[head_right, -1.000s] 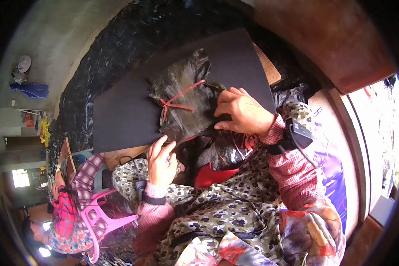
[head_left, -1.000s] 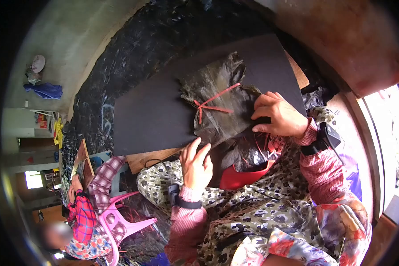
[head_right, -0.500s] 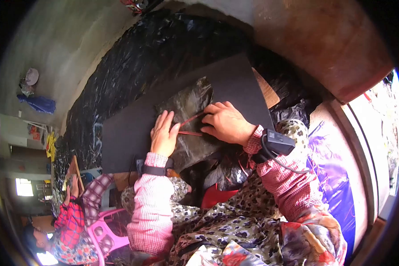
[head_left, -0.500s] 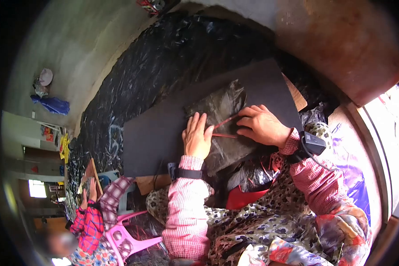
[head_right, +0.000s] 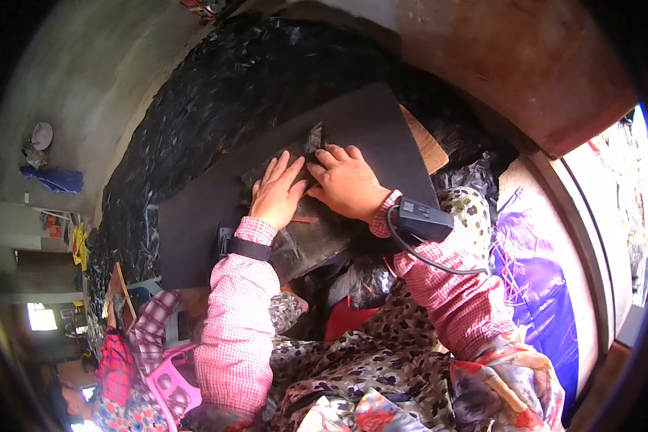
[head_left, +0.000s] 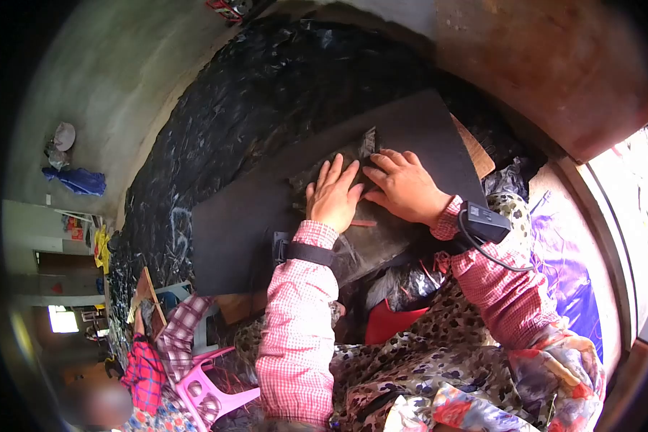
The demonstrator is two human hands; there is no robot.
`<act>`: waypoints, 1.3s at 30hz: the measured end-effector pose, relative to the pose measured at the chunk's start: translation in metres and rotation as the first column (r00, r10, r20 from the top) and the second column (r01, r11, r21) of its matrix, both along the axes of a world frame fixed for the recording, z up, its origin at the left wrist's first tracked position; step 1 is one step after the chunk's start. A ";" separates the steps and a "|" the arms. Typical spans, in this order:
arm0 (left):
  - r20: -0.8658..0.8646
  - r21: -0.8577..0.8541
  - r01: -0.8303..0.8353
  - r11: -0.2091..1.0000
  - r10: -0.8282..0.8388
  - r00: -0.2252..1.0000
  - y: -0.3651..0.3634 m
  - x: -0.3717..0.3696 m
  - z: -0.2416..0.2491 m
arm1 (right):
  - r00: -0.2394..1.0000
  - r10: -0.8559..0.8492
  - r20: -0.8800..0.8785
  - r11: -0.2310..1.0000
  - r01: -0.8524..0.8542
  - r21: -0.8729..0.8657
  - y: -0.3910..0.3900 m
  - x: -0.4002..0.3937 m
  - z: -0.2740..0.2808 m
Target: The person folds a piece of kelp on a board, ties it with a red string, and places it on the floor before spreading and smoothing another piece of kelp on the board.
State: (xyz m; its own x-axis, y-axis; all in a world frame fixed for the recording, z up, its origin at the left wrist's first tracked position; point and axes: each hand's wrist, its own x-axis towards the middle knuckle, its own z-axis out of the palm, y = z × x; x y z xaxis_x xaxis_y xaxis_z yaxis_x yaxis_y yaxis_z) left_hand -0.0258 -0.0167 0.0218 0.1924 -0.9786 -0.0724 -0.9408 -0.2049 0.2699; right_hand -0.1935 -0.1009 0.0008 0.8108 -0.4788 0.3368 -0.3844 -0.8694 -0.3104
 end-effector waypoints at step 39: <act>-0.988 0.149 -0.786 0.600 0.123 -0.094 0.177 -0.058 -0.069 | 0.948 0.280 0.152 0.938 -0.304 0.165 0.053 -0.044 -0.014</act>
State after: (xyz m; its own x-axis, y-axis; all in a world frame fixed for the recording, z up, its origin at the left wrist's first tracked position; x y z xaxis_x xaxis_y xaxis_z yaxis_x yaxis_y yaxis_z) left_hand -0.0842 0.1602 -0.0470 0.7072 -0.6204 -0.3392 0.4145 -0.0249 0.9097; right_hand -0.2380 -0.0483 -0.0133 0.8815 -0.2904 0.3724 -0.0705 -0.8606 -0.5044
